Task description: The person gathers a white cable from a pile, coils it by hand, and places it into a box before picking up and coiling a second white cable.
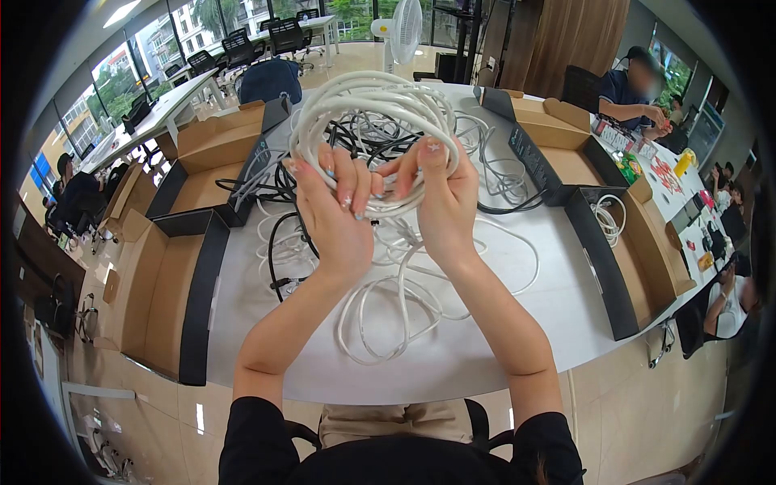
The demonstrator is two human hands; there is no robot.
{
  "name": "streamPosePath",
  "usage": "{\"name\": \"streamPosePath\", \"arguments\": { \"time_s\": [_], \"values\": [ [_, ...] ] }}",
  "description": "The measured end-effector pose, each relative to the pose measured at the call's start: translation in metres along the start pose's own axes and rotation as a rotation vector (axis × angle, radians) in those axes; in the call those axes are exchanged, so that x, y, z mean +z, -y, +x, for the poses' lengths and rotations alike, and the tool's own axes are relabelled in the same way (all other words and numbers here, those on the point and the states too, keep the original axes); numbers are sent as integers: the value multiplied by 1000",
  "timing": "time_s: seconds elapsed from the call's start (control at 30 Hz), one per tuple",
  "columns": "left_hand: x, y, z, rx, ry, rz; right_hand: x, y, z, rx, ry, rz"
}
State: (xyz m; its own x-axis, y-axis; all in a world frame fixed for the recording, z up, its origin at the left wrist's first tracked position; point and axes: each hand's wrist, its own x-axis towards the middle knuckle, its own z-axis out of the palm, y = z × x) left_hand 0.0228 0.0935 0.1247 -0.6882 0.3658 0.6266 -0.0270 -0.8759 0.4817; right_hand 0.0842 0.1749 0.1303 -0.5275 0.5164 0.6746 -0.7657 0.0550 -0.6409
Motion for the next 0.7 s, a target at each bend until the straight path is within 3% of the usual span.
{"name": "streamPosePath", "arguments": {
  "time_s": [0.3,0.4,0.53,0.63,0.7],
  "values": [
    [7,-1,5,-3,-183,-18,3,0,3,167,51,31],
    [-4,-13,20,116,-225,-22,-6,-13,3,103,235,-350],
    [-16,-25,32,164,-242,-78,5,-8,-2,383,514,-182],
    [-17,-20,28,134,-166,-66,5,-1,-4,476,574,-281],
    [-11,-19,24,112,-175,-50,3,-16,-8,335,499,-188]
  ]
}}
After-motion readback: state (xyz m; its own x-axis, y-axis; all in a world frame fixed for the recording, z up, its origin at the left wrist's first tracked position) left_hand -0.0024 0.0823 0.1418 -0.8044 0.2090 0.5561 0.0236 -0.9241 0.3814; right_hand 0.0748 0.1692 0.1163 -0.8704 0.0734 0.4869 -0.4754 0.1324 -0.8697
